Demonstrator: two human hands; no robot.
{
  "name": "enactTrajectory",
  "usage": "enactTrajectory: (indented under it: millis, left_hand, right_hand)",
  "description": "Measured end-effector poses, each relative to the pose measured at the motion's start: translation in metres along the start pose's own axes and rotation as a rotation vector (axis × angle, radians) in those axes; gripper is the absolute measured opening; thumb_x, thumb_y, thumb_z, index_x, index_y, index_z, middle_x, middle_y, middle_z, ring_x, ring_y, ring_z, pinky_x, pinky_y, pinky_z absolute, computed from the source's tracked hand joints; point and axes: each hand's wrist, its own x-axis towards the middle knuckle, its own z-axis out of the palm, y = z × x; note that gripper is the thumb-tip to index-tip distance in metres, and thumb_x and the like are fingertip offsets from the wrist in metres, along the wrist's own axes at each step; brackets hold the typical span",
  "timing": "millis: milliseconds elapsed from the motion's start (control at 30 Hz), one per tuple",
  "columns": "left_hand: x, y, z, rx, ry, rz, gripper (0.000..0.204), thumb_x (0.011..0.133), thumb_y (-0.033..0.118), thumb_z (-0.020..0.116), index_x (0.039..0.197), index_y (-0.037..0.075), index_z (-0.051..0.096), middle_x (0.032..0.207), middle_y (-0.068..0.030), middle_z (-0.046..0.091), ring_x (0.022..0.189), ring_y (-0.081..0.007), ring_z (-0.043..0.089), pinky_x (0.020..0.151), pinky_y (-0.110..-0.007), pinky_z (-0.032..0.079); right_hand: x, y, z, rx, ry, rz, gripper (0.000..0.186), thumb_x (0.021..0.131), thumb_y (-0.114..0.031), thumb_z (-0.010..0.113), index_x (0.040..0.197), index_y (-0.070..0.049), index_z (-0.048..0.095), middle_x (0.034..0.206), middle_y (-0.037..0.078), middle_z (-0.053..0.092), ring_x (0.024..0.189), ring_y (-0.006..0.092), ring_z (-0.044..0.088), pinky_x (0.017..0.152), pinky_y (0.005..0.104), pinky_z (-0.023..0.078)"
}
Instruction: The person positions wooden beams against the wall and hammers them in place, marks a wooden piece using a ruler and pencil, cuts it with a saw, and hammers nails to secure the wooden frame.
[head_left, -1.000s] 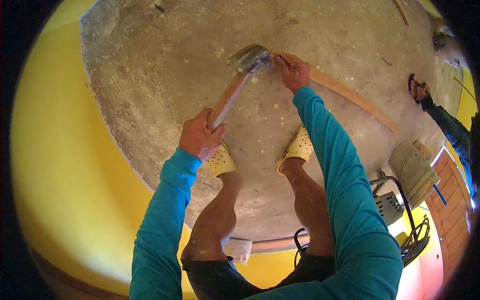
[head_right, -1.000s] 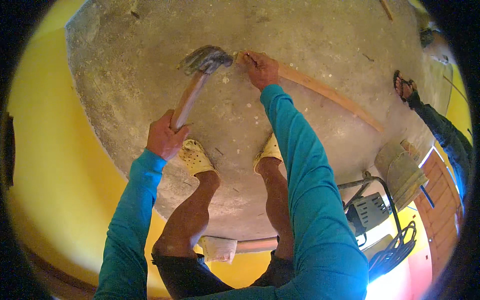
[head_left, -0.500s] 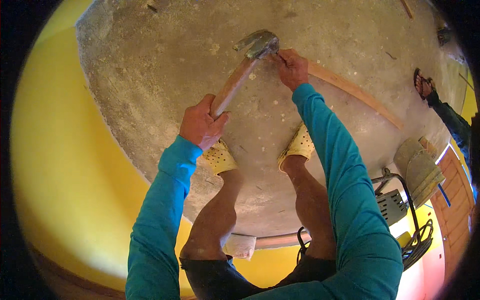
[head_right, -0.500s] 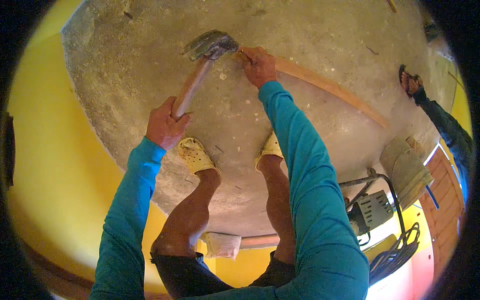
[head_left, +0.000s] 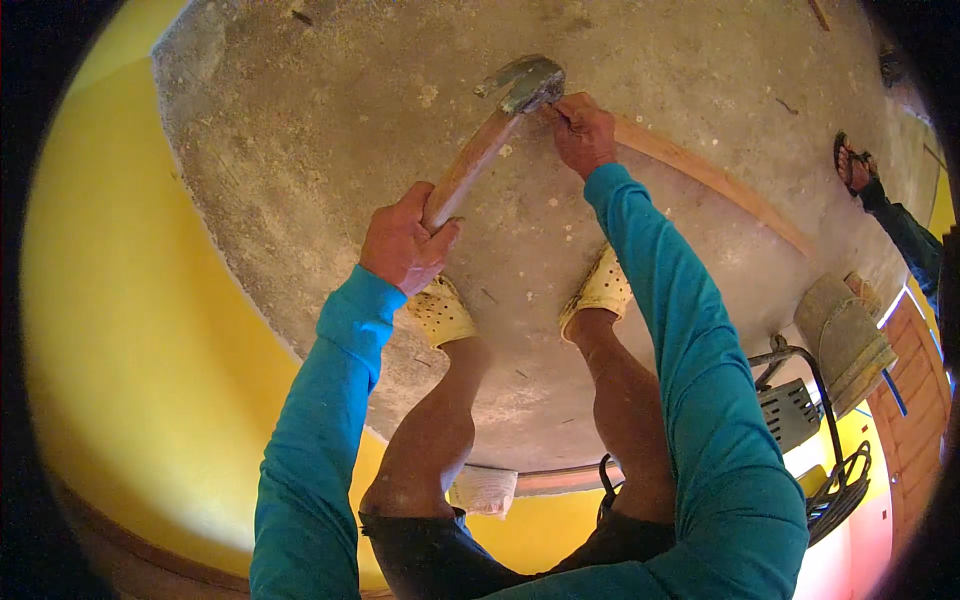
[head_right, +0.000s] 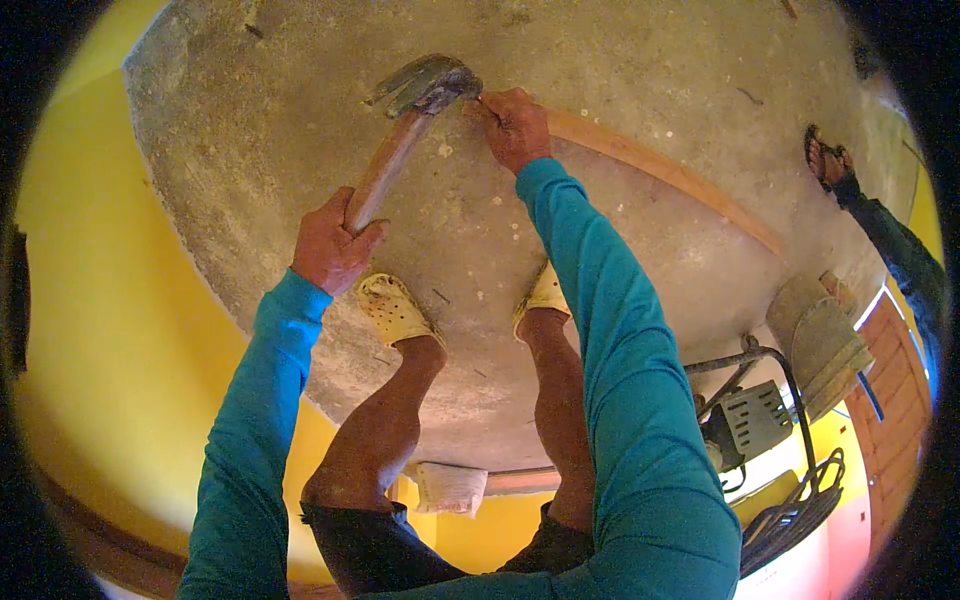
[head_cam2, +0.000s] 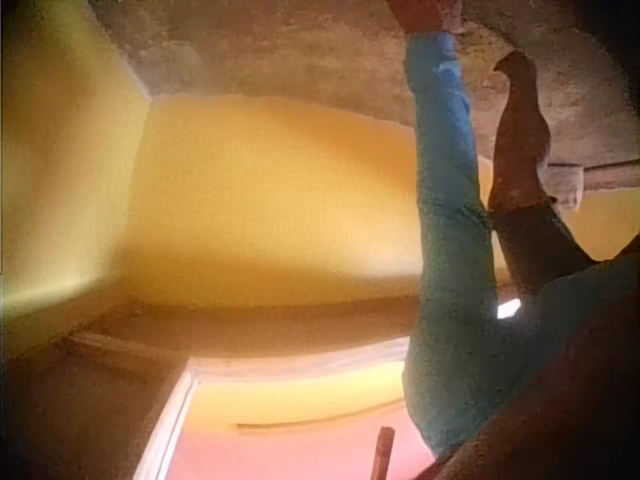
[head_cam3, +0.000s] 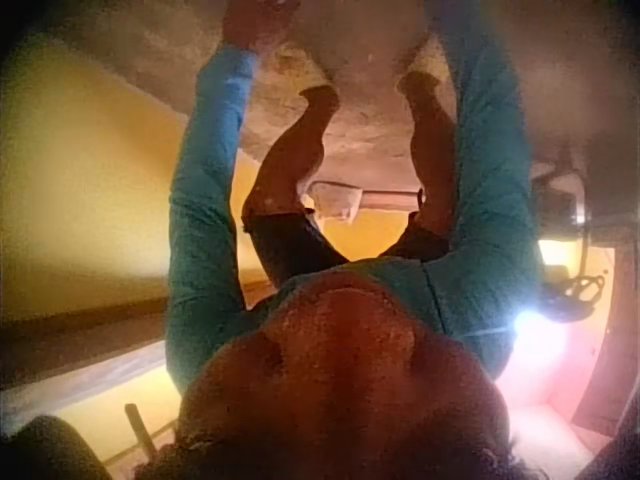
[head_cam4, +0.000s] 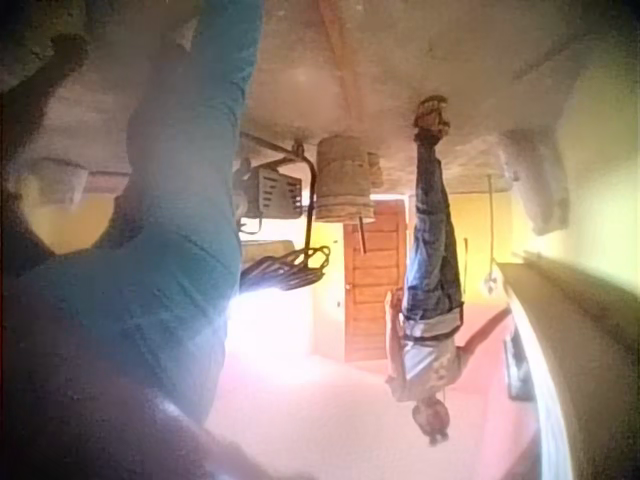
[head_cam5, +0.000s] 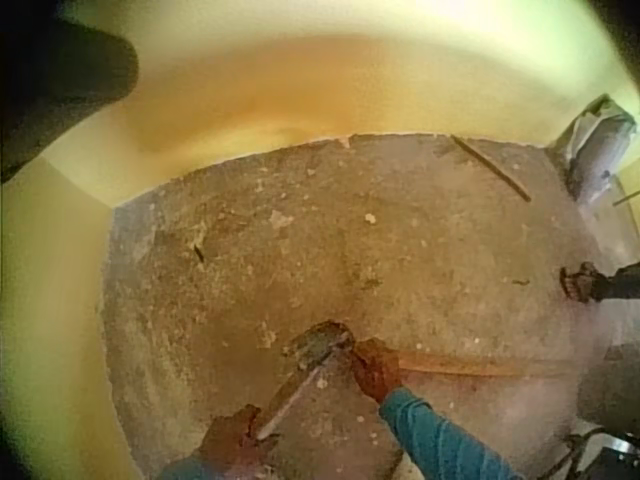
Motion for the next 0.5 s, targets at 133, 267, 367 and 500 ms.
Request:
enactTrajectory:
  millis: [133, 267, 367, 500]
  left_hand:
    - [-0.001, 0.000, 0.000, 0.019, 0.013, 0.026, 0.031, 0.065, 0.023, 0.061, 0.082, 0.001, 0.047, 0.056, -0.0167, 0.051, 0.049, -0.0291, 0.052, 0.045, -0.034, 0.041]
    - [-0.002, 0.000, 0.003, -0.088, -0.028, 0.022, 0.025, 0.067, 0.018, 0.058, 0.082, 0.005, 0.044, 0.058, -0.0158, 0.052, 0.053, -0.0296, 0.054, 0.046, -0.036, 0.042]
    - [-0.001, 0.000, 0.001, -0.033, 0.005, 0.092, 0.024, 0.067, 0.017, 0.058, 0.082, 0.006, 0.043, 0.059, -0.0160, 0.052, 0.054, -0.0312, 0.054, 0.046, -0.037, 0.042]
    - [0.018, -0.019, 0.013, 0.239, 0.035, 0.058, 0.021, 0.067, 0.015, 0.056, 0.081, 0.007, 0.044, 0.060, -0.0168, 0.053, 0.057, -0.0343, 0.053, 0.047, -0.039, 0.042]
  right_hand:
    - [0.001, 0.000, 0.000, -0.165, -0.111, 0.049, 0.014, 0.065, -0.009, 0.055, 0.078, -0.006, 0.058, 0.072, 0.013, 0.054, 0.071, 0.0306, 0.051, 0.063, 0.0371, 0.041]
    - [0.001, 0.007, -0.001, -0.200, -0.069, -0.115, 0.015, 0.061, -0.006, 0.054, 0.076, -0.006, 0.057, 0.069, 0.012, 0.052, 0.070, 0.0311, 0.049, 0.061, 0.0393, 0.040]
    - [0.004, -0.001, 0.000, -0.137, -0.060, -0.149, 0.017, 0.061, -0.004, 0.054, 0.077, -0.007, 0.057, 0.071, 0.012, 0.053, 0.070, 0.0309, 0.048, 0.062, 0.0389, 0.040]
    - [0.003, -0.004, 0.003, -0.249, -0.110, -0.074, 0.017, 0.062, -0.004, 0.054, 0.078, -0.006, 0.057, 0.075, 0.012, 0.055, 0.072, 0.0309, 0.049, 0.064, 0.0376, 0.041]
